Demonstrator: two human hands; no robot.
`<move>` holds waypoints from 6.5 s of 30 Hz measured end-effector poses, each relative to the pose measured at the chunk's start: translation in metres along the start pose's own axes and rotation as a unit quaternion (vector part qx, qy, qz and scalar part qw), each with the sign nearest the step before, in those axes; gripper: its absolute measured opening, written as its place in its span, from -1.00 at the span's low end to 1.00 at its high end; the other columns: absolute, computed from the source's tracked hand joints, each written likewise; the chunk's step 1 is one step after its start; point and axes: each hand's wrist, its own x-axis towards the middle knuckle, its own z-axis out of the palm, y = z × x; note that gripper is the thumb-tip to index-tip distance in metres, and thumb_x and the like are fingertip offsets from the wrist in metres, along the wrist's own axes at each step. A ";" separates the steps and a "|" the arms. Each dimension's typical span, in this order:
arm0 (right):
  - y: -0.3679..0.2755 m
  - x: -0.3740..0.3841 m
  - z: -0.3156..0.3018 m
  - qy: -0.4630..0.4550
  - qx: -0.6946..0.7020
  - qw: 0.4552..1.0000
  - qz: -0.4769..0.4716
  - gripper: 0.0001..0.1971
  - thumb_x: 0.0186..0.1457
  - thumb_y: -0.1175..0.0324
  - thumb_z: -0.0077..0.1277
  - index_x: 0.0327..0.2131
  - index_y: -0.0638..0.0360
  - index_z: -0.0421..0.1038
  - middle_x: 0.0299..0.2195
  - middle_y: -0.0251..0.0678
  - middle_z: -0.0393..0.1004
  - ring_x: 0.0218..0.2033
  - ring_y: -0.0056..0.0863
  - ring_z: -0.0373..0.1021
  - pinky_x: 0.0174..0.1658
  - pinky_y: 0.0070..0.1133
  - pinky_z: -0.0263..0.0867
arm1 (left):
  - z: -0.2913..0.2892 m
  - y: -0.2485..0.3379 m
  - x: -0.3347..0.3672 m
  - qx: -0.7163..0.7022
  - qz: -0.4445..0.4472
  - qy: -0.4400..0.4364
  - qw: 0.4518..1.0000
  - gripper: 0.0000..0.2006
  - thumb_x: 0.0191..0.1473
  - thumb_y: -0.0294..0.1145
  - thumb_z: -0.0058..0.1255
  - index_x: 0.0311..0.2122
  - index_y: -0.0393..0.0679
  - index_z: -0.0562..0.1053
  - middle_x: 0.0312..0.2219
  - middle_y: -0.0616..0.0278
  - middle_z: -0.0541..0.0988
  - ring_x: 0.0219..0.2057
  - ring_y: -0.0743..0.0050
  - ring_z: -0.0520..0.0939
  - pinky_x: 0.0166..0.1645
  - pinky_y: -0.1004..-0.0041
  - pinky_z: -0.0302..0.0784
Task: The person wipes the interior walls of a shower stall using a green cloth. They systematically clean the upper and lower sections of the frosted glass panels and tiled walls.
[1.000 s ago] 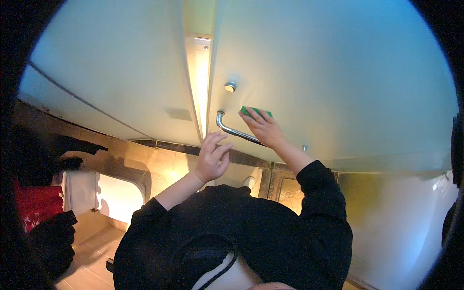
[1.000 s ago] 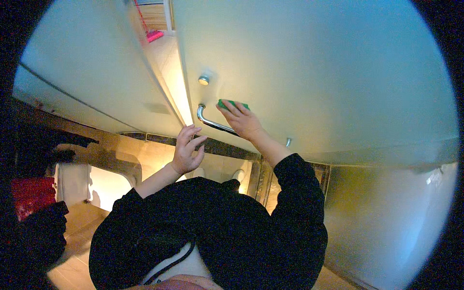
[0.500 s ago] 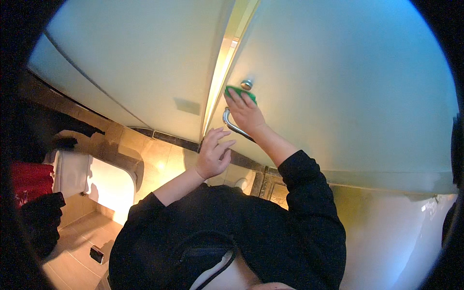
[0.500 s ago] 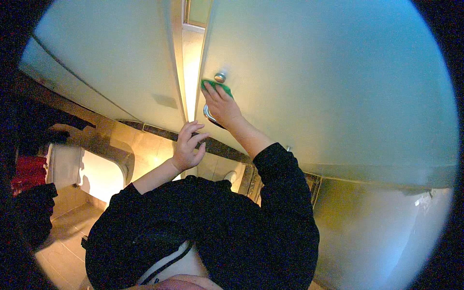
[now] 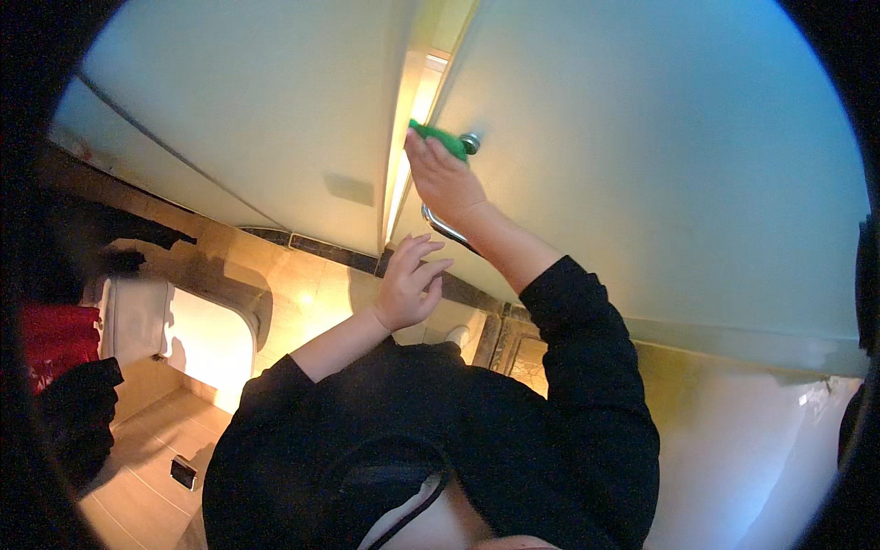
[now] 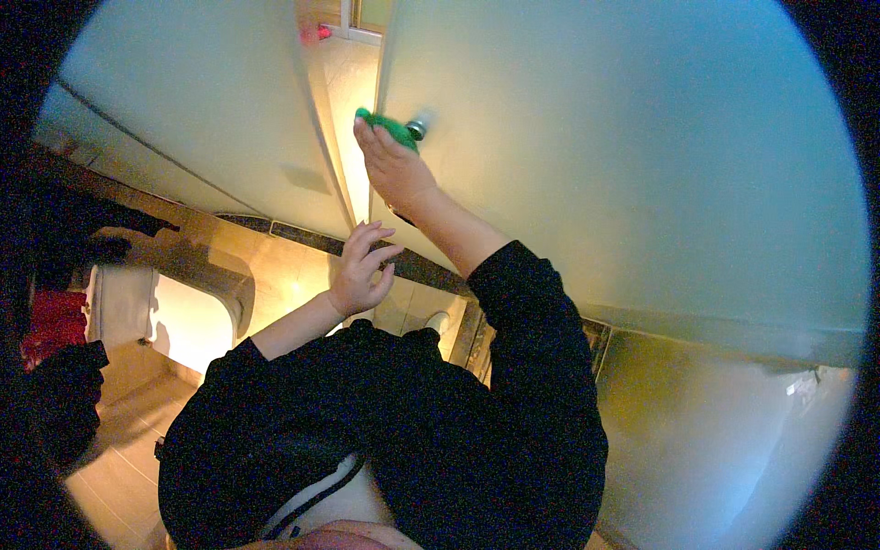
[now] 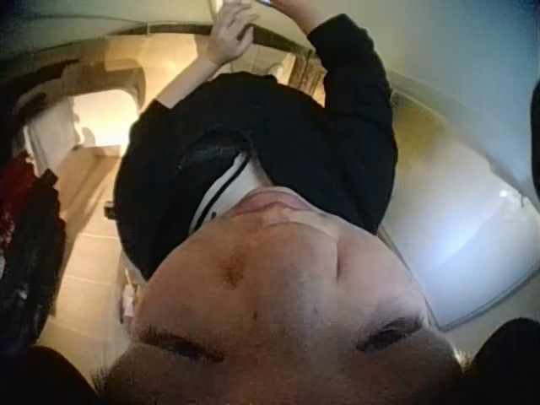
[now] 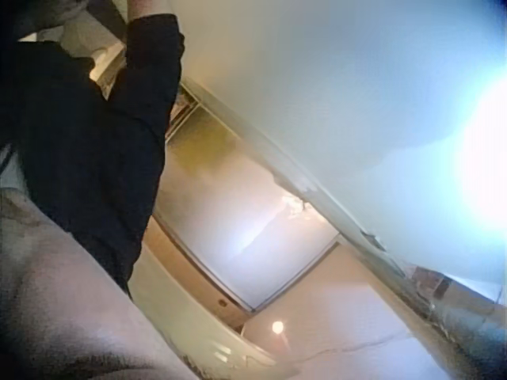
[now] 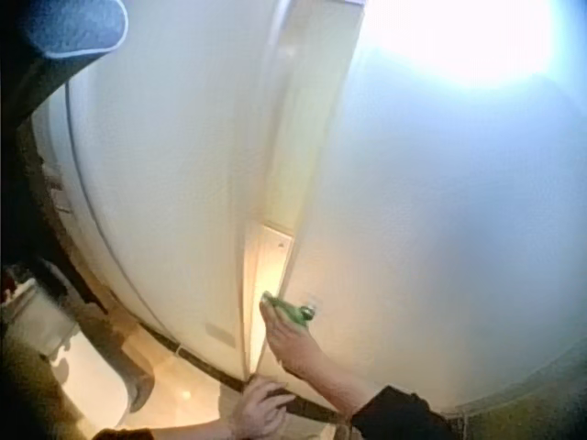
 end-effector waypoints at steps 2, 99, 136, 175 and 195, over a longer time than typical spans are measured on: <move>-0.019 -0.025 0.020 -0.089 0.003 0.995 -0.043 -0.44 0.04 0.33 -0.07 0.16 0.30 0.31 0.30 -0.23 0.16 0.37 -0.36 -0.03 0.39 -0.38 -0.17 | 0.000 -0.003 0.002 0.008 0.003 -0.018 1.000 -0.64 -0.15 -0.56 0.12 -0.14 -0.14 0.53 -0.04 0.01 0.47 0.08 -0.16 0.43 0.23 -0.06 0.27; -0.106 -0.160 0.053 -0.188 0.218 0.858 0.425 -0.83 0.01 0.30 0.13 -0.28 0.00 0.49 -0.20 -0.41 0.44 -0.08 -0.31 0.35 -0.05 -0.31 0.25 | 0.020 -0.075 0.030 0.041 -0.174 -0.012 0.984 -0.21 -0.05 -0.48 0.13 0.28 -0.36 0.04 0.18 -0.22 0.17 0.24 -0.18 0.20 0.33 0.12 0.10; -0.132 0.039 -0.322 0.245 0.075 0.885 0.389 -0.67 -0.14 0.39 0.10 -0.20 -0.01 0.60 -0.11 -0.39 0.53 -0.15 -0.35 0.41 -0.15 -0.45 0.26 | -0.138 0.027 -0.011 -0.283 0.063 -0.344 0.893 -0.63 0.09 -0.38 0.04 0.02 -0.18 0.38 -0.08 -0.02 0.52 0.01 0.10 0.52 0.03 0.23 0.43; -0.187 -0.325 -0.498 0.091 -0.293 0.707 0.637 -0.69 -0.19 0.64 0.09 -0.33 0.00 0.60 -0.23 -0.36 0.57 -0.08 -0.25 0.46 -0.04 -0.40 0.39 | 0.034 0.285 -0.095 -0.357 0.277 -0.518 0.726 -0.36 0.03 -0.46 0.14 0.25 -0.21 0.24 0.19 -0.02 0.28 0.21 -0.04 0.33 0.24 0.24 0.28; -0.169 -0.465 -0.513 0.087 -0.301 0.725 0.614 -0.69 -0.21 0.64 0.11 -0.37 -0.04 0.58 -0.25 -0.42 0.56 -0.10 -0.29 0.46 -0.03 -0.42 0.38 | 0.117 0.345 -0.107 -0.333 0.266 -0.536 0.729 -0.35 0.04 -0.54 0.14 0.26 -0.18 0.23 0.18 -0.02 0.29 0.21 0.00 0.33 0.25 0.25 0.30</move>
